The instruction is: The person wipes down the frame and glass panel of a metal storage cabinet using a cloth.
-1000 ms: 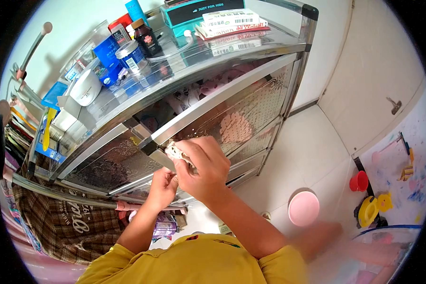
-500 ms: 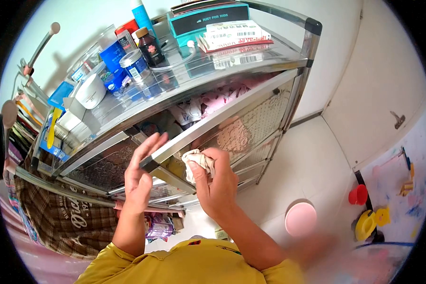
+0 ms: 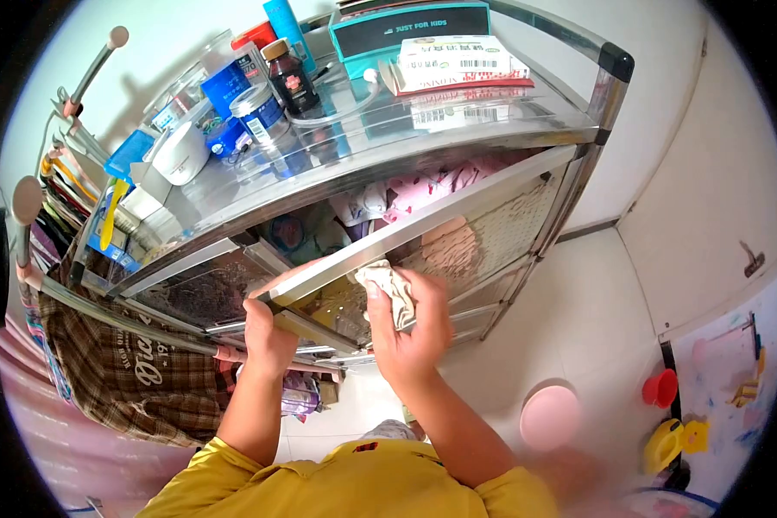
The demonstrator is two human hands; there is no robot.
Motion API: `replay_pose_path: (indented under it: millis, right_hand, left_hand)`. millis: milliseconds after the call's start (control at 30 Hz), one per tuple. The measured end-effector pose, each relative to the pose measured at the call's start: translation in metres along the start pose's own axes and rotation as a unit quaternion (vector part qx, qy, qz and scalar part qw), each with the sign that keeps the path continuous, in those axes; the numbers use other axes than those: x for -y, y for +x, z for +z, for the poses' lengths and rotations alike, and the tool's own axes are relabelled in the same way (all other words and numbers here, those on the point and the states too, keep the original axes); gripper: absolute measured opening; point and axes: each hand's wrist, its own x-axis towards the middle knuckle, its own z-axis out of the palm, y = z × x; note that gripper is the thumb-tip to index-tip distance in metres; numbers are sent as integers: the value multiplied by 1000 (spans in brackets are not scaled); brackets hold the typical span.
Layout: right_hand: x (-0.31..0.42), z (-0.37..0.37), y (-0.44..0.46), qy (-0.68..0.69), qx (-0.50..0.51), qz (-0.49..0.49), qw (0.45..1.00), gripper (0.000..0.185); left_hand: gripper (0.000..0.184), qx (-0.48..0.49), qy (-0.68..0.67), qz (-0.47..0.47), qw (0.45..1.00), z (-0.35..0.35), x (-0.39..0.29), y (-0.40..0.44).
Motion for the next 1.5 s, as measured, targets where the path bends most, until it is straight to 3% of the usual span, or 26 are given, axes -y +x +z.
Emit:
replay_pose_path:
  millis: [67, 167, 233, 333, 533, 600, 700, 867, 933, 1067, 1233, 1433, 1500]
  right_hand:
    - [-1, 7, 0, -62, 5, -51, 997, 26]
    - [4, 14, -3, -73, -8, -46, 996, 28]
    - [7, 18, -8, -84, 0, -65, 994, 30]
    - [15, 26, -19, -87, 16, -91, 992, 34]
    - [22, 32, -28, -75, 46, -161, 983, 37]
    - [24, 21, -17, -149, 64, -193, 968, 33]
    - [17, 15, -2, -200, -7, -173, 964, 34]
    - [16, 19, 2, -164, -15, -165, 972, 31]
    - [14, 18, 0, -165, -63, -112, 978, 33]
    - [11, 21, -7, -138, -29, -118, 983, 33]
    - [17, 32, -22, -57, 77, -158, 983, 36]
    - [12, 22, -18, -73, 86, -152, 982, 39]
    - [11, 18, -12, -92, 72, -133, 984, 40]
  left_hand:
    - [102, 4, -10, -19, 1000, -8, 5, -5]
    - [98, -9, -42, -22, 999, -13, 14, -5]
    - [81, 49, -74, -27, 996, -21, 19, -8]
    - [92, -6, -87, -33, 996, -7, 11, -4]
    - [87, -1, -93, -22, 995, -13, 18, -4]
    - [81, 9, -114, -32, 993, -16, 17, -5]
    - [81, -55, -128, -38, 990, -13, 24, -5]
    - [80, 1, -101, -25, 995, -21, 22, 0]
    - [78, 8, -110, -19, 994, -23, 26, 0]
    - [78, -61, -131, -30, 989, -22, 34, 0]
    - [76, 0, -158, -14, 987, -27, 34, 3]
    - [68, -9, -181, -5, 983, -34, 44, 1]
    - [79, 19, -149, -22, 988, -42, 49, -1]
